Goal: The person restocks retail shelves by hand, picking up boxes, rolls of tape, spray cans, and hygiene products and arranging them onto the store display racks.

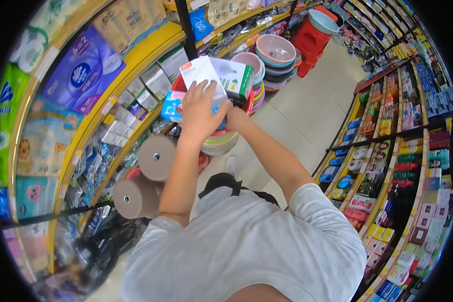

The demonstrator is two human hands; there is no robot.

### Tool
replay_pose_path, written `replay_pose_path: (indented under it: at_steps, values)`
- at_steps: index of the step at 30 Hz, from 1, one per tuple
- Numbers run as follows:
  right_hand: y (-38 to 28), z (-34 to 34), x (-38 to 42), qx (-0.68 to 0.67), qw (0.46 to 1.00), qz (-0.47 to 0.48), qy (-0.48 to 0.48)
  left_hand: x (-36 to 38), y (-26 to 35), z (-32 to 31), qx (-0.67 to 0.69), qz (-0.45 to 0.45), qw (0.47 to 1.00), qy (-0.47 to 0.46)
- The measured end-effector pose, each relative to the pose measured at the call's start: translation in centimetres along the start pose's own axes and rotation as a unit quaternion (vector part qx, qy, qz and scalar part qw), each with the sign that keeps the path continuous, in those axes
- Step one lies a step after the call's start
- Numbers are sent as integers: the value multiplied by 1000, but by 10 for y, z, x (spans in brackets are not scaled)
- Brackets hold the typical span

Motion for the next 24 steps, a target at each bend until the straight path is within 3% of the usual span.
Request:
replay_pose_path:
  at_steps: [3,6,8,10,14,17,20,24]
  values:
    - [20,-37,-29,-25,995,77,61,-41,-7,-28,-9,-21,999,-41]
    - [-7,2,1,-24,998,40,42,-64,-12,-52,-49,2,994,-96]
    - [-7,4,2,-16,1000,-7,-21,-69,-17,-64,-91,16,988,-123]
    - [-11,17,11,21,1000,-5,14,-70,-14,-67,-143,19,979,-143]
    - [-17,46,38,75,993,20,85,-72,-16,-65,-150,27,979,-134]
    - [-14,69,51,90,992,40,83,-74,-20,-64,-152,25,981,-122]
    - [-9,78,63,78,994,37,67,-74,-18,-65,-163,26,980,-112]
    - [3,93,87,62,998,5,-25,-72,-13,-76,-169,32,980,-99]
Point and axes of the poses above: each hand's wrist, its own x-axis away from the middle knuckle, its own z-axis out of the back of the hand, y = z × x, the point moved 2 cm from there along -x, towards the middle knuckle, and after that the axes turned 11 degrees about -y, right-handed, at the moved point
